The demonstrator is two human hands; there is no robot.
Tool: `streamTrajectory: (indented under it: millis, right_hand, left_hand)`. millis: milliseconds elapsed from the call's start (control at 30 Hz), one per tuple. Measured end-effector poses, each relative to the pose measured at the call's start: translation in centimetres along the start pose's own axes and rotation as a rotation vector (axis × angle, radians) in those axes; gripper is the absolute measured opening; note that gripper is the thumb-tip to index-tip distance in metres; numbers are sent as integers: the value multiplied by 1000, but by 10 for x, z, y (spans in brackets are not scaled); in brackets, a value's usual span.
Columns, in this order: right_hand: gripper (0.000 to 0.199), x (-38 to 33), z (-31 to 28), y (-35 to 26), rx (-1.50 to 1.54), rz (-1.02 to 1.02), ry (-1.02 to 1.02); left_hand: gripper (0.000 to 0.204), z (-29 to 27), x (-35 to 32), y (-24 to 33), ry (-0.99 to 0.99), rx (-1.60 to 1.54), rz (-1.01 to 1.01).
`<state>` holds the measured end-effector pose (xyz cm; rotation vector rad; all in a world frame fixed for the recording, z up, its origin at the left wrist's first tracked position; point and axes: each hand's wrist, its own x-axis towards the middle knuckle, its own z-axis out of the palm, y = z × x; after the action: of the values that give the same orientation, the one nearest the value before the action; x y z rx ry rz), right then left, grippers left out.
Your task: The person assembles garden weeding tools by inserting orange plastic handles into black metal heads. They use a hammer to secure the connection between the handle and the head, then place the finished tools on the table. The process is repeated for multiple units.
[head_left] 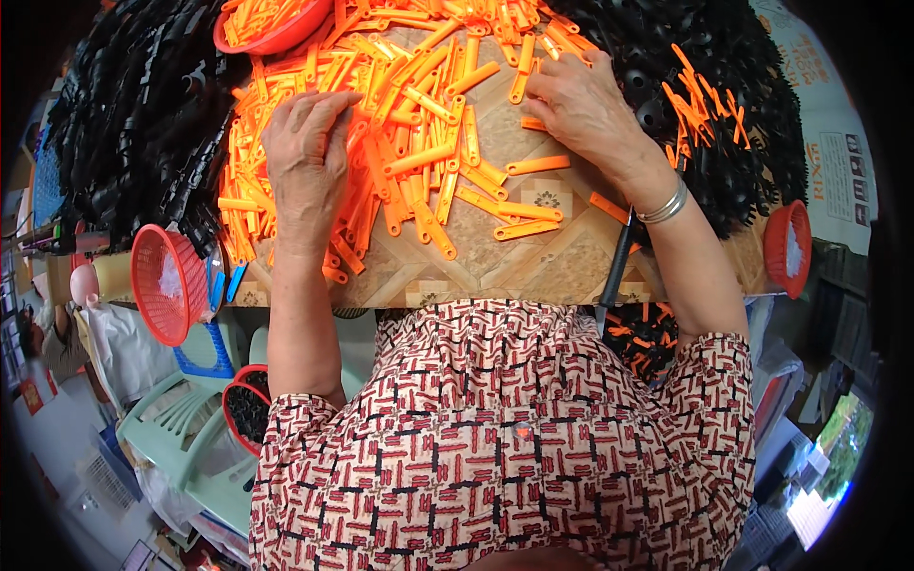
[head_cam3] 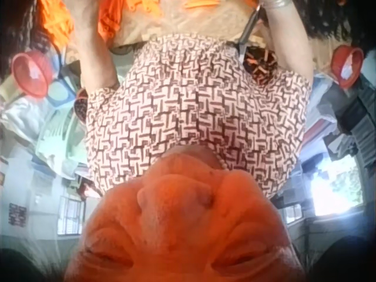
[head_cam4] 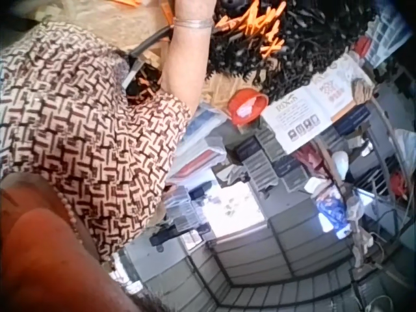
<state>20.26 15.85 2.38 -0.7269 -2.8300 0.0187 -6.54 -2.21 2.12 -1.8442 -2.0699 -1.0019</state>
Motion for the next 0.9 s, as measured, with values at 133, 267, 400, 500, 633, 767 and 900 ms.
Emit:
streamTrajectory:
  millis: [133, 267, 400, 500, 633, 767, 900]
  right_hand:
    - [15, 10, 9, -10, 51, -83, -8]
    - [13, 14, 14, -13, 53, -76, -28]
    - [15, 8, 9, -9, 72, -69, -17]
    - [15, 0, 4, -4, 93, -60, -28]
    - [13, -12, -1, 0, 117, -69, 58]
    - [11, -29, -9, 10, 144, -8, 94]
    - [10, -44, -14, 18, 161, -23, 133]
  left_hand:
    - [19, -8, -20, 8, -5, -62, -24]
    - [28, 1, -56, 47, -122, -78, 138]
    - [31, 15, -87, 102, -360, -268, 329]
    - [38, 29, -74, 120, -475, -269, 521]
    - [39, 62, -55, 129, -514, -149, 655]
    - [40, 65, -37, 106, -493, 107, 575]
    - [44, 31, -28, 85, -374, 15, 414]
